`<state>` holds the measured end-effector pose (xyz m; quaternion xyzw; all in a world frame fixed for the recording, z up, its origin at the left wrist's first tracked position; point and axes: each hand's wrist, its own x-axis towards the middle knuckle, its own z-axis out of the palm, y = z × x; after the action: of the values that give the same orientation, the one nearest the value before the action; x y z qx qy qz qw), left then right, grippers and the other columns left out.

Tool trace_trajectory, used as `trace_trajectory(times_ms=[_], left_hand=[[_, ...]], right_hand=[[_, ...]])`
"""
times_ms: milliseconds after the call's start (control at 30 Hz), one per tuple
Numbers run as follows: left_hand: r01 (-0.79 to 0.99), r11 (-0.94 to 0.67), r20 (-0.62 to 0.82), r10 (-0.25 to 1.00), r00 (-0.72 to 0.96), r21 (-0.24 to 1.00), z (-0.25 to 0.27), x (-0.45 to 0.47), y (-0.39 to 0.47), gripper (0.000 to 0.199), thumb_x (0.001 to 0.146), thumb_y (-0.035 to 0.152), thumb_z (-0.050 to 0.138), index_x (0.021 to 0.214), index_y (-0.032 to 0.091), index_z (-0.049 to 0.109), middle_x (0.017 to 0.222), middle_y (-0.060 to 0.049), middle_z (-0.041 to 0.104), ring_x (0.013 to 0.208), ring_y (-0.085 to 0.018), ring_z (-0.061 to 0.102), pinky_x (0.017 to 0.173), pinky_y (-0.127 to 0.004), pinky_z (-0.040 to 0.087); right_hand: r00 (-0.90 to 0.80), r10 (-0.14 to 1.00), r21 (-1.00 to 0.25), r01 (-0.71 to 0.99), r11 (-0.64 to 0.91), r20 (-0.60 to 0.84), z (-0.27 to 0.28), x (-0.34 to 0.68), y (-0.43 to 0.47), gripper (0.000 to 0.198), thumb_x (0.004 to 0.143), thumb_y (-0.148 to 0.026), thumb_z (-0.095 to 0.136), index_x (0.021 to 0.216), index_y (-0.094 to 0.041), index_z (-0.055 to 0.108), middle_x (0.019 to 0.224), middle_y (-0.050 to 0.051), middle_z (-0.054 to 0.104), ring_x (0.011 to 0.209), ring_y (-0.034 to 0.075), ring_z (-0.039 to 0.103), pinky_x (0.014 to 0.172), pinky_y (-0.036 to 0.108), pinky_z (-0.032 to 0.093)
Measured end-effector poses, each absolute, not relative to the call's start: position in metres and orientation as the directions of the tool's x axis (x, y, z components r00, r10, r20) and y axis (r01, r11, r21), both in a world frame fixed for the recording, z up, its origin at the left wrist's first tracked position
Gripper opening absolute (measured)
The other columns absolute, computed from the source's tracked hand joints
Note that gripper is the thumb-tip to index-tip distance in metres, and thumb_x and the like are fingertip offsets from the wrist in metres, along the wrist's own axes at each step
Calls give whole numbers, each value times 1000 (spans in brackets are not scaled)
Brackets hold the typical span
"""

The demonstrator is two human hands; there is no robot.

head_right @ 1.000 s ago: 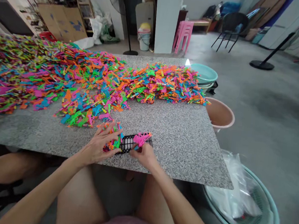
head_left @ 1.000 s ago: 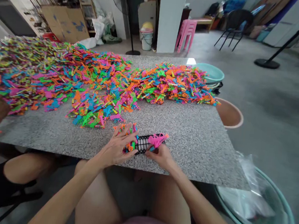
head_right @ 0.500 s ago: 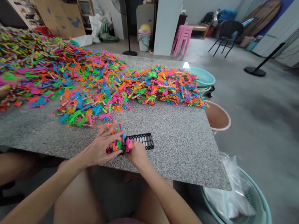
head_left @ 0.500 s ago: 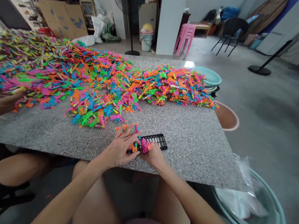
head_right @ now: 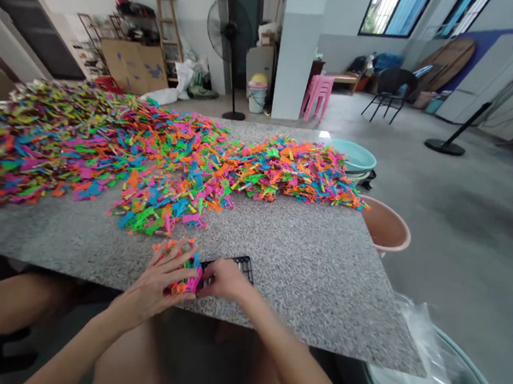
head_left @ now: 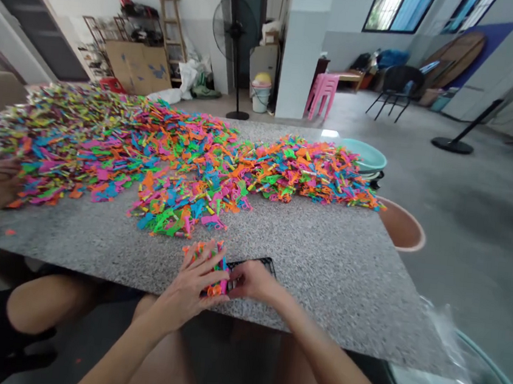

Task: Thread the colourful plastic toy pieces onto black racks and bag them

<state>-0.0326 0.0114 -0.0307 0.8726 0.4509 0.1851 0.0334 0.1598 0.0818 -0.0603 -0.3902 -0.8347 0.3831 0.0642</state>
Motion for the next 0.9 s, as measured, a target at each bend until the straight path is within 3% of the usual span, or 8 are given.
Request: trace_trajectory(times_ms=[67, 200, 333, 467, 600, 767, 833, 900], left_hand=[[785, -586, 306, 799, 517, 203, -31, -39, 6, 34, 87, 45, 67, 117, 28, 67, 152, -7, 44, 146, -35, 28, 118, -63, 19], [803, -575, 299, 802, 517, 156, -32, -36, 4, 33, 87, 44, 68, 114, 26, 67, 150, -9, 47, 148, -34, 24, 117, -65, 18], [804, -576, 307, 799, 517, 146, -32, -33, 3, 33, 91, 44, 63, 117, 24, 65, 150, -10, 46, 149, -32, 18, 118, -63, 14], [765, -613, 377, 767, 519, 195, -33, -34, 4, 26, 93, 41, 60, 110, 23, 67, 148, -11, 48, 149, -29, 20, 120, -59, 12], [746, -638, 402, 744, 533, 191, -35, -36, 8, 26, 93, 38, 61, 112, 21, 66, 149, -11, 48, 149, -28, 21, 121, -56, 10], [768, -621, 386, 754, 532, 154, -37, -37, 8, 27, 92, 40, 62, 112, 23, 67, 149, -9, 48, 149, -29, 23, 122, -55, 9], [784, -605, 356, 770, 530, 140, -36, -37, 7, 29, 92, 42, 62, 115, 25, 66, 149, -8, 47, 149, -29, 23, 121, -58, 10], [796, -591, 334, 783, 525, 133, -35, -37, 6, 31, 92, 44, 61, 118, 26, 65, 150, -8, 47, 149, -30, 22, 120, -60, 11]], right_hand=[[-624, 762, -674, 639, 372, -171, -53, 143, 121, 17, 81, -25, 71, 94, -14, 73, 88, 6, 73, 81, 18, 66, 71, 25, 46], [-401, 913, -551, 780, 298, -73, -54, 88, 176, 57, 79, -26, 74, 129, -8, 54, 120, 19, 65, 105, 27, 63, 84, 33, 49], [-407, 908, -519, 799, 305, -93, -73, 83, 174, 35, 87, -20, 60, 120, -8, 57, 104, 15, 70, 98, 24, 67, 80, 30, 49], [-372, 925, -344, 881, 324, -82, -81, 150, 147, 28, 92, -30, 56, 113, -12, 61, 100, 16, 70, 94, 27, 67, 79, 33, 49], [-505, 855, -209, 854, 476, -119, -76, 209, 145, 25, 91, -34, 60, 109, -16, 63, 102, 13, 68, 92, 25, 67, 77, 31, 49], [-769, 637, 68, 634, 770, -48, -73, 215, 186, 28, 92, -7, 46, 116, -17, 58, 119, 13, 61, 91, 19, 64, 71, 28, 48], [-853, 518, 93, 512, 854, -68, -73, 208, 202, 27, 94, -7, 43, 115, -16, 58, 112, 12, 63, 94, 19, 63, 74, 27, 48], [-866, 493, 43, 491, 870, -83, -73, 206, 209, 27, 94, -6, 41, 112, -15, 58, 106, 11, 66, 93, 18, 63, 75, 27, 47]])
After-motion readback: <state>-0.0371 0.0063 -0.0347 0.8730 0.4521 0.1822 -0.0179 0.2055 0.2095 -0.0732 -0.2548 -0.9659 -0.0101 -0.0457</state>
